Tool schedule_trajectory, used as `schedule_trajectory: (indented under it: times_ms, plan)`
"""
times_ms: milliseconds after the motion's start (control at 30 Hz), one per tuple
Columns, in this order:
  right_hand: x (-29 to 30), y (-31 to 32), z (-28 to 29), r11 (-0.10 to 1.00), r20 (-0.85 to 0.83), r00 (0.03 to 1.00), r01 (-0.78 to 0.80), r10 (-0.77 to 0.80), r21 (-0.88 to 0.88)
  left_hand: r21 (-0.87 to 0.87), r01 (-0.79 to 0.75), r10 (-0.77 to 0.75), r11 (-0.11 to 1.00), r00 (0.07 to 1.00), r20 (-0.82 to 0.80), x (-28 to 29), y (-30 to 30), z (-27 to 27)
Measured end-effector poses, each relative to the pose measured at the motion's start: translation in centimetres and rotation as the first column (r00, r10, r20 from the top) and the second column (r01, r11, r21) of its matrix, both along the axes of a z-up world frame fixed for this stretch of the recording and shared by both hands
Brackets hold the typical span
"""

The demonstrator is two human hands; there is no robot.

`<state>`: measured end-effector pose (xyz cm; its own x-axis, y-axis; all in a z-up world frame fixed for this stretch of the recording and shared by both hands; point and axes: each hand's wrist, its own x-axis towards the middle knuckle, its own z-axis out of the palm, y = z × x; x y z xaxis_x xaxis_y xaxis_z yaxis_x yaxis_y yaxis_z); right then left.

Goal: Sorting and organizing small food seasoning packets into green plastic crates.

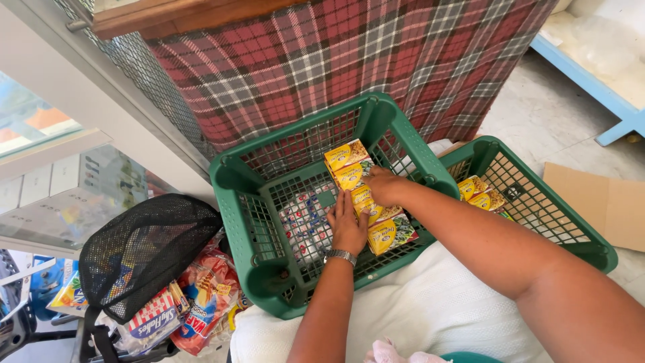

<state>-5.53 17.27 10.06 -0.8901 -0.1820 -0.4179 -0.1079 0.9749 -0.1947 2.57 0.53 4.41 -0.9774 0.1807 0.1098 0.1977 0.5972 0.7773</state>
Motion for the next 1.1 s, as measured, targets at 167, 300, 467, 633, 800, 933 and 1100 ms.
schedule_trajectory:
  times_ms: [167,300,467,633,800,933,1100]
  plan:
    - [0.3,-0.3,0.4,1.000,0.006,1.000,0.009,-0.009,0.027,0.067,-0.061,0.059,0.996,0.998,0.032,0.2,-0.1,1.6]
    - [0.2,0.0,0.1,1.000,0.003,1.000,-0.002,0.001,0.031,0.114,-0.089,0.093,0.989,0.995,-0.026,-0.1,-0.2,0.5]
    - [0.4,-0.3,0.7,0.999,-0.001,1.000,0.025,-0.025,0.027,0.090,-0.048,0.054,0.995,0.997,-0.062,-0.2,-0.3,0.2]
    - [1.1,-1.2,2.7,0.999,0.019,0.999,0.049,-0.049,0.016,0.114,-0.016,0.024,0.993,0.997,-0.071,-0.3,-0.2,-0.4]
    - [1.2,-1.2,3.9,0.999,0.014,0.999,0.037,-0.037,-0.017,0.105,-0.008,0.012,0.994,0.999,-0.041,0.3,-0.1,0.8]
    - [2.3,-1.4,7.2,0.996,-0.038,0.999,0.019,-0.023,-0.090,0.071,-0.041,0.045,0.997,0.997,-0.059,0.3,0.0,1.3]
    - [3.5,-1.0,10.6,0.945,-0.243,0.970,-0.065,-0.016,-0.320,0.144,-0.092,0.111,0.985,0.986,-0.127,0.3,0.0,1.0]
